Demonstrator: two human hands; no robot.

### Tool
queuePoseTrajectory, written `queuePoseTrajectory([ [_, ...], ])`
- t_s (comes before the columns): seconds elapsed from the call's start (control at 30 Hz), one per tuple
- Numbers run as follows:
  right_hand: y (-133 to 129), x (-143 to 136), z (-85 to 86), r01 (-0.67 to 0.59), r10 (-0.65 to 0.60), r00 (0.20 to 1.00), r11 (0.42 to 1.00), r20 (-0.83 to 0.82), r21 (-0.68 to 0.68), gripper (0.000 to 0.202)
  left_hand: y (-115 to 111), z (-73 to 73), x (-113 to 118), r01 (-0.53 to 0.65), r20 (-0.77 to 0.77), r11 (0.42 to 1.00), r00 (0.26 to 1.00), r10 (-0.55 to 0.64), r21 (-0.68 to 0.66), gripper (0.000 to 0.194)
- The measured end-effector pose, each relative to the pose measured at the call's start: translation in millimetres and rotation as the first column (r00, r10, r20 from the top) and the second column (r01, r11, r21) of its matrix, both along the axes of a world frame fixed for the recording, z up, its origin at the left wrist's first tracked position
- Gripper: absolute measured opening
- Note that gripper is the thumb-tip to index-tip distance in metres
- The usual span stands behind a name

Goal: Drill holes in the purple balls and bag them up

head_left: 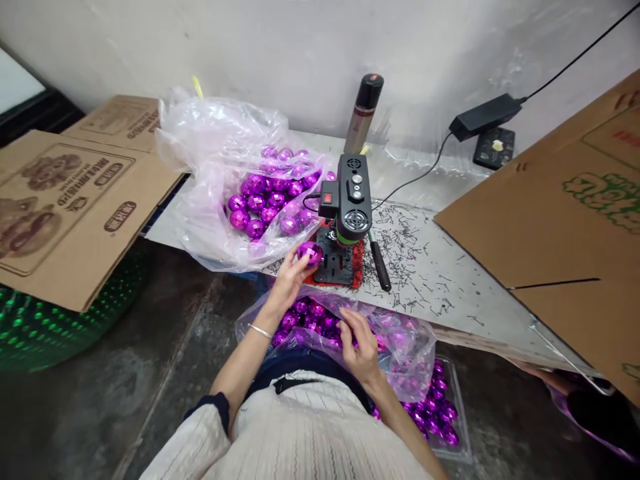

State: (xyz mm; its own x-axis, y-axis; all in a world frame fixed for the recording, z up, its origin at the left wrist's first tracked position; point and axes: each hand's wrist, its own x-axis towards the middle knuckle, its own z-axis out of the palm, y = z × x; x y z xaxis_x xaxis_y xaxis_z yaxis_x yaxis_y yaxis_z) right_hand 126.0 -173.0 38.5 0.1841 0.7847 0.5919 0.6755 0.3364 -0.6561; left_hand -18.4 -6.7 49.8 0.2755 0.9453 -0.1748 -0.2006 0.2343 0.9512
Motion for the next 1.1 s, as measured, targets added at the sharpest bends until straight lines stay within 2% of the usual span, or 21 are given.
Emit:
queuePoseTrajectory([
  [0.03,-1,-1,0.4,-0.005,0.005,1.000,1.000,0.001,-0.007,0.041,-5,-8.8,9,-0.029,0.003,0.999,1.000,0.029,-0.037,0.054],
  [0.1,-6,-4,0.3,-0.012,0.012,1.000,1.000,-0.006,-0.025,0.041,-8,-22.1,24,-0.088,-0.043,0.996,0.995,0.087,-0.019,0.058],
  [0.2,-16,-9,-3.0,-0.002,0.001,1.000,0.998,-0.027,-0.057,0.039,-3,-31.5,34,-0.094,-0.175,0.981,0.977,0.124,0.170,0.061],
  [0.3,-25,-12,-8.8,0.000,-0.004,0.999,0.997,-0.040,-0.082,0.038,2,-34.9,36,-0.037,-0.318,0.944,0.937,0.148,0.329,0.060],
  [0.47,-30,-10,-12.7,0.010,-0.015,0.999,0.994,-0.042,-0.108,0.037,5,-37.2,37,0.045,-0.544,0.887,0.804,0.241,0.459,0.063],
  [0.57,-27,-6,-11.0,0.030,-0.033,0.999,0.994,-0.033,-0.103,0.037,8,-35.7,38,0.132,-0.598,0.840,0.759,0.256,0.527,0.061],
  [0.67,-22,4,-6.6,0.058,-0.059,0.998,0.996,-0.012,-0.075,0.039,11,-37.6,43,0.176,-0.589,0.793,0.764,0.263,0.583,0.061],
  [0.77,-13,21,4.1,0.113,-0.114,0.993,0.993,0.032,0.011,0.045,12,-45.3,49,0.186,-0.553,0.760,0.792,0.260,0.622,0.062],
  [0.9,13,48,30.6,0.172,-0.185,0.981,0.967,0.052,0.190,0.057,14,-55.6,52,0.189,-0.532,0.759,0.813,0.234,0.623,0.067],
  [1.03,54,62,63.1,0.129,-0.183,0.975,0.927,0.123,0.352,0.067,14,-58.3,51,0.180,-0.523,0.761,0.819,0.235,0.624,0.070],
  [1.1,74,61,77.4,0.070,-0.165,0.965,0.910,0.202,0.409,0.062,14,-58.5,52,0.177,-0.522,0.762,0.820,0.237,0.623,0.070],
])
